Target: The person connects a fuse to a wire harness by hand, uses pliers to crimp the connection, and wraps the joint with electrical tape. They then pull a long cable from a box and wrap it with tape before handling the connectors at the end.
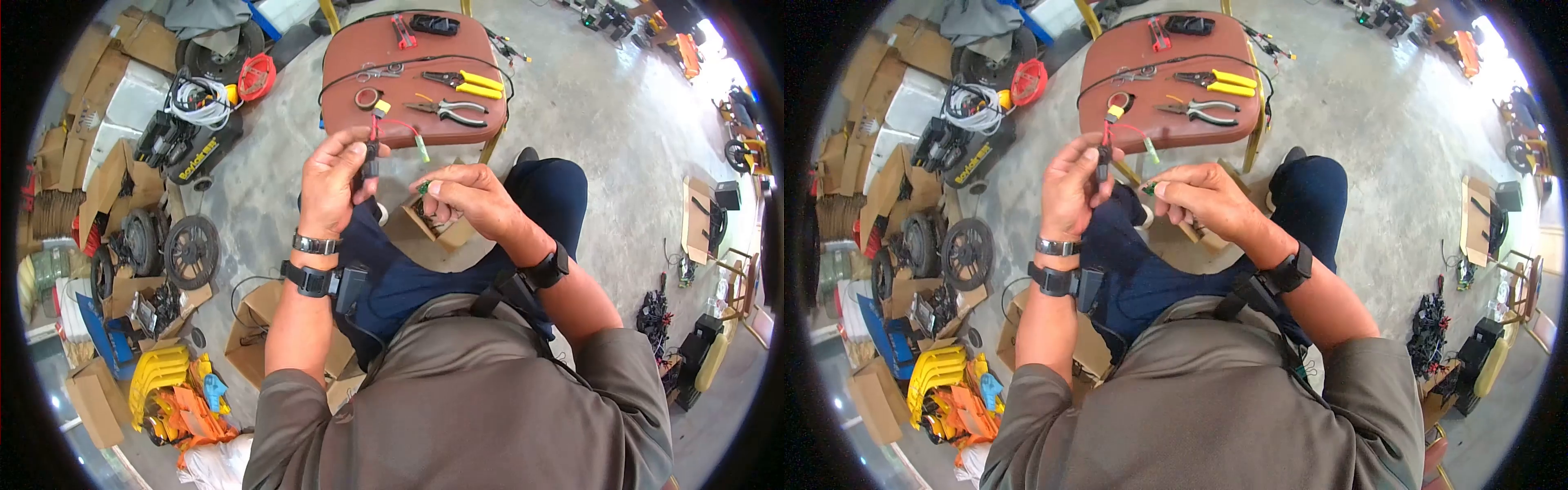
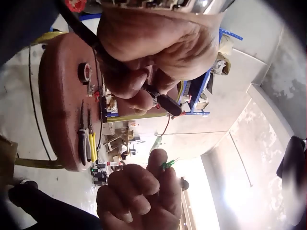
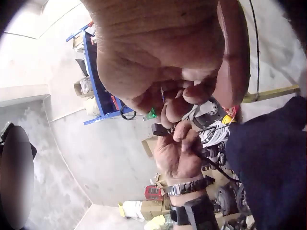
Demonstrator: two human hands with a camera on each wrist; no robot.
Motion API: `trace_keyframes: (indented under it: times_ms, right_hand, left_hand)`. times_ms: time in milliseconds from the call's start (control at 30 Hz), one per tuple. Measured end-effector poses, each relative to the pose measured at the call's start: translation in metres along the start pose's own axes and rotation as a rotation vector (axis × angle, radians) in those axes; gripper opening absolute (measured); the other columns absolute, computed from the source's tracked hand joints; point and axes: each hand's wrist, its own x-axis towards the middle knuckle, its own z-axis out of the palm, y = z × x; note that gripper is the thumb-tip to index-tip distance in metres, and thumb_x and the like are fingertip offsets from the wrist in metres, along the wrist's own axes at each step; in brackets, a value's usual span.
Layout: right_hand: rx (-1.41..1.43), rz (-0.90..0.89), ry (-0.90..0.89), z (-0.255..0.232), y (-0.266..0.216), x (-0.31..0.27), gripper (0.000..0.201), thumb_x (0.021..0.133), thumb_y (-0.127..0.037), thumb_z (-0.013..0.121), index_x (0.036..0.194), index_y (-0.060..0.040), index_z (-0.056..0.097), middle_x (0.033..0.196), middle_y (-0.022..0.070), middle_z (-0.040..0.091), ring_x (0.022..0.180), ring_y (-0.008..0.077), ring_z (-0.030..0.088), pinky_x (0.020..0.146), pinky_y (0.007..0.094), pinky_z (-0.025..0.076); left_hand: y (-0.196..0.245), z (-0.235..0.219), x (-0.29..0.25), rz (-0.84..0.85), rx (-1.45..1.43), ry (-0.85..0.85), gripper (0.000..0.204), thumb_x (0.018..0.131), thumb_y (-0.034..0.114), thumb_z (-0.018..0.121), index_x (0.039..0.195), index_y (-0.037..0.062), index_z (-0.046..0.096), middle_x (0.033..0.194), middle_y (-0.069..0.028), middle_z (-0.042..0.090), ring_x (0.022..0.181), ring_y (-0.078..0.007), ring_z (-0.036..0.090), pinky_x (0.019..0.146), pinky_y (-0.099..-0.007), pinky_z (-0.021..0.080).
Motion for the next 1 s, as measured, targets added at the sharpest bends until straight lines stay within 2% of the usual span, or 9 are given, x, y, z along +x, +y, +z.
trace_keyframes:
  times_ms: [100, 200, 333, 467, 533, 600, 700, 833, 1000]
  right_hand:
    - [0.012, -0.118, 0.064, -0.019, -0.016, 0.011, 0.02, 0.093, -0.017, 0.062, 0.1, -0.001, 0.072, 0.081, 0.0015, 0.068, 0.066, 0.0055, 0.057, 0.059, 0.0215, 0.044]
    - [-0.017, -0.196, 0.145, -0.04, -0.051, 0.031, 0.016, 0.092, -0.015, 0.063, 0.098, -0.0022, 0.071, 0.082, 0.0024, 0.07, 0.065, 0.0047, 0.056, 0.057, 0.0211, 0.044]
    - [-0.051, -0.252, 0.214, -0.076, -0.076, 0.081, 0.013, 0.092, -0.01, 0.063, 0.1, -0.0012, 0.068, 0.081, 0.0032, 0.07, 0.062, 0.0043, 0.057, 0.054, 0.0203, 0.045]
    - [-0.094, -0.299, 0.231, -0.104, -0.065, 0.137, 0.011, 0.091, -0.005, 0.062, 0.1, -0.0017, 0.067, 0.078, 0.0029, 0.068, 0.064, 0.004, 0.059, 0.055, 0.0198, 0.047]
    - [-0.069, -0.277, 0.211, -0.114, -0.051, 0.156, 0.011, 0.091, -0.005, 0.063, 0.1, -0.0021, 0.067, 0.078, 0.0024, 0.068, 0.064, 0.0039, 0.059, 0.055, 0.0199, 0.048]
    - [-0.051, -0.228, 0.256, -0.126, -0.035, 0.168, 0.011, 0.091, -0.006, 0.064, 0.101, -0.0024, 0.067, 0.082, 0.0011, 0.07, 0.064, 0.003, 0.058, 0.054, 0.0192, 0.047]
    - [-0.014, -0.069, 0.383, -0.133, -0.014, 0.175, 0.013, 0.091, -0.007, 0.065, 0.103, -0.0026, 0.067, 0.083, 0.0004, 0.068, 0.064, 0.0027, 0.057, 0.053, 0.0191, 0.045]
    - [0.009, -0.084, 0.314, -0.136, -0.003, 0.176, 0.013, 0.092, -0.004, 0.064, 0.105, -0.0023, 0.066, 0.085, -0.0007, 0.067, 0.067, 0.0037, 0.057, 0.057, 0.0199, 0.047]
    - [0.079, -0.134, 0.235, -0.126, 0.008, 0.183, 0.012, 0.092, -0.003, 0.064, 0.105, -0.0019, 0.066, 0.084, -0.002, 0.065, 0.068, 0.0045, 0.058, 0.061, 0.0206, 0.049]
  left_hand:
    - [0.024, 0.01, 0.028, 0.077, 0.048, -0.009, 0.02, 0.098, 0.014, 0.056, 0.116, 0.0053, 0.06, 0.1, -0.0158, 0.07, 0.056, -0.0121, 0.059, 0.041, -0.0189, 0.038]
    - [0.029, 0.017, 0.063, 0.05, 0.015, -0.044, 0.019, 0.098, 0.014, 0.056, 0.115, 0.0054, 0.06, 0.099, -0.0159, 0.07, 0.055, -0.0122, 0.059, 0.04, -0.0192, 0.037]
    - [0.0, 0.011, 0.123, -0.03, -0.095, -0.032, 0.017, 0.098, 0.012, 0.055, 0.113, 0.0048, 0.059, 0.098, -0.0163, 0.07, 0.052, -0.0118, 0.057, 0.038, -0.0205, 0.037]
    - [-0.024, 0.018, 0.171, -0.122, -0.179, 0.103, 0.013, 0.097, 0.011, 0.056, 0.106, 0.0042, 0.061, 0.091, -0.0138, 0.071, 0.05, -0.0111, 0.056, 0.036, -0.02, 0.036]
    - [-0.037, 0.015, 0.186, -0.158, -0.187, 0.09, 0.017, 0.095, 0.008, 0.055, 0.111, 0.0035, 0.06, 0.094, -0.0147, 0.07, 0.053, -0.0117, 0.057, 0.039, -0.0201, 0.037]
    - [-0.047, 0.01, 0.196, -0.183, -0.199, 0.04, 0.022, 0.094, 0.007, 0.052, 0.115, 0.0036, 0.058, 0.097, -0.0159, 0.069, 0.057, -0.0123, 0.058, 0.041, -0.02, 0.039]
    - [-0.055, 0.002, 0.2, -0.254, -0.218, 0.092, 0.026, 0.092, 0.004, 0.051, 0.117, 0.0016, 0.058, 0.1, -0.0169, 0.068, 0.06, -0.015, 0.06, 0.043, -0.0216, 0.041]
    - [-0.057, 0.001, 0.202, -0.237, -0.212, 0.074, 0.03, 0.092, 0.003, 0.051, 0.121, 0.001, 0.057, 0.099, -0.0159, 0.068, 0.062, -0.0174, 0.061, 0.044, -0.0228, 0.042]
    - [-0.066, 0.005, 0.201, -0.208, -0.254, 0.076, 0.027, 0.092, 0.0, 0.053, 0.117, 0.0025, 0.062, 0.1, -0.0143, 0.071, 0.063, -0.0147, 0.063, 0.043, -0.0215, 0.043]
